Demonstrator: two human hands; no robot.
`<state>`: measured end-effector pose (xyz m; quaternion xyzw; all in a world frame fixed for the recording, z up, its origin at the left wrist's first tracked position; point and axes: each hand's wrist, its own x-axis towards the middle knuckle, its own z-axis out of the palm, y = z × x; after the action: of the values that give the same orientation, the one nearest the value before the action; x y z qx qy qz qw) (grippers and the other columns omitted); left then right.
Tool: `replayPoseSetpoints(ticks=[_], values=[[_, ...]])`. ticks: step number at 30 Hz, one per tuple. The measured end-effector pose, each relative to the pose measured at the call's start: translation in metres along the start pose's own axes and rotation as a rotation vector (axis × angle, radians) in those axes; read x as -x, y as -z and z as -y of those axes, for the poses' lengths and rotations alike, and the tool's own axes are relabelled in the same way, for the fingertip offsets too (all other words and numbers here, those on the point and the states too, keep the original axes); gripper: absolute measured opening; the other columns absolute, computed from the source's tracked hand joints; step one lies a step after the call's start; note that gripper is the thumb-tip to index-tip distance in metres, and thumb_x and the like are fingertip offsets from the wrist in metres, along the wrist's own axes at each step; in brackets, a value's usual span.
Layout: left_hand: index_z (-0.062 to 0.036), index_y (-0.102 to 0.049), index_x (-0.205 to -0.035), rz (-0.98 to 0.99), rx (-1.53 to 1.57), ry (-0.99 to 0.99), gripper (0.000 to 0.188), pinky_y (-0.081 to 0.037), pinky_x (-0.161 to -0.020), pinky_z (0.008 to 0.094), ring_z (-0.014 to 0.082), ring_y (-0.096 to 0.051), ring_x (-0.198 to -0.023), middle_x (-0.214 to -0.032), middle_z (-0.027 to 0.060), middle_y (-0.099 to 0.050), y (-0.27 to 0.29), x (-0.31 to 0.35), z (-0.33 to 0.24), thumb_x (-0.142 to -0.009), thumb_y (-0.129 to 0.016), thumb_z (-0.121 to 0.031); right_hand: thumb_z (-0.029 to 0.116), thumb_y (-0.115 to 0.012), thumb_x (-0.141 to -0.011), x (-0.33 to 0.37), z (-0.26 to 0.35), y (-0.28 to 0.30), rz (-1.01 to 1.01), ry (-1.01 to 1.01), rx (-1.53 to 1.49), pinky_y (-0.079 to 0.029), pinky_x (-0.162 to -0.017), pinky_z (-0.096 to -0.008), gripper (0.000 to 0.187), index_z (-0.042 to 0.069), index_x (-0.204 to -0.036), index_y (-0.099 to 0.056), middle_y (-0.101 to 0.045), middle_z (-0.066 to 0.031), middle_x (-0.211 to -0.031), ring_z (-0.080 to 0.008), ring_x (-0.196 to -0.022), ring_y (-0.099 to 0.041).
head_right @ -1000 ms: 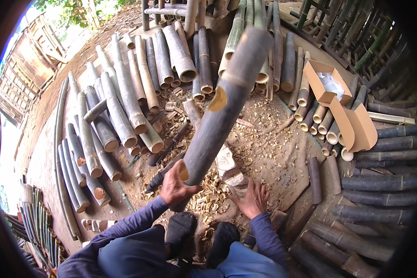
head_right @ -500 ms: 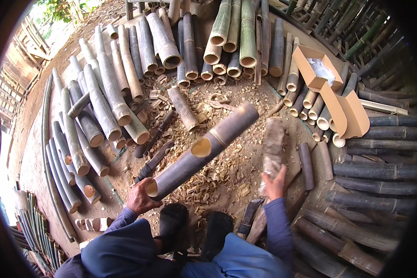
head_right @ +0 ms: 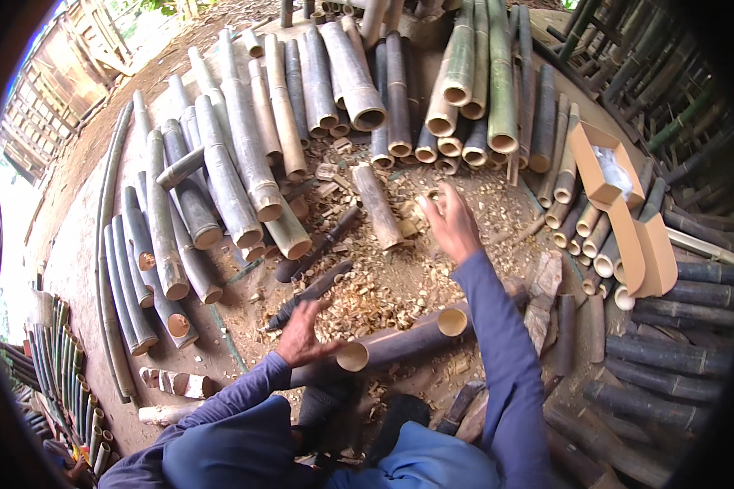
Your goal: The person carves holes into bamboo poles using a knife and assembles them by inserting the ends of other poles into the openings to form a structure.
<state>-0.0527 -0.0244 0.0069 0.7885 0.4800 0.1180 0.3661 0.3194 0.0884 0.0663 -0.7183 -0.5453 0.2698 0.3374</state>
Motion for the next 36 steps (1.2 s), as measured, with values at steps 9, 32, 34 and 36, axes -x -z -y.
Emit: replayPoseSetpoints(ticks=[9,32,34,36], values=[[-0.0094,-0.053,-0.129,-0.121,-0.271,0.276,0.061,-0.050,-0.092,0.0492,0.0378,-0.060,-0.115,-0.120,0.0182,-0.059,0.025,-0.017,0.076,-0.079,-0.082,-0.027,0.065,-0.076,-0.079,-0.212,0.088,-0.100,-0.209,0.015,0.302,-0.047,-0.108,-0.0529,0.094,0.001,-0.141,-0.047,-0.055,-0.0294,-0.140,-0.0457,-0.131,-0.055],[-0.0350,-0.040,-0.159,-0.521,-0.809,-0.525,0.117,-0.011,-0.128,0.0551,0.0306,-0.023,-0.157,-0.169,0.0069,-0.031,0.215,-0.098,-0.169,-0.054,-0.088,-0.016,0.055,-0.078,-0.074,0.168,-0.055,0.183,0.095,0.005,-1.050,-0.054,-0.102,-0.0434,0.100,-0.011,-0.144,-0.047,-0.061,-0.0229,-0.136,-0.0312,-0.123,-0.064],[-0.0151,-0.051,-0.145,-0.370,-0.845,-0.679,0.096,-0.037,-0.113,0.0492,0.0311,-0.054,-0.131,-0.139,0.0133,-0.058,0.204,-0.100,-0.175,-0.056,-0.087,-0.018,0.059,-0.074,-0.078,0.177,-0.055,0.194,0.191,0.026,-1.053,-0.053,-0.103,-0.0439,0.100,-0.010,-0.144,-0.047,-0.061,-0.0229,-0.135,-0.0324,-0.123,-0.063],[-0.0052,-0.055,-0.132,-0.159,-0.687,-0.618,0.083,-0.048,-0.095,0.0442,0.0320,-0.065,-0.105,-0.115,0.0140,-0.066,0.183,-0.092,-0.164,-0.057,-0.087,-0.023,0.068,-0.062,-0.088,0.177,-0.056,0.184,0.079,-0.041,-1.159,-0.052,-0.106,-0.0431,0.096,-0.009,-0.143,-0.048,-0.060,-0.0217,-0.137,-0.0318,-0.123,-0.063]])
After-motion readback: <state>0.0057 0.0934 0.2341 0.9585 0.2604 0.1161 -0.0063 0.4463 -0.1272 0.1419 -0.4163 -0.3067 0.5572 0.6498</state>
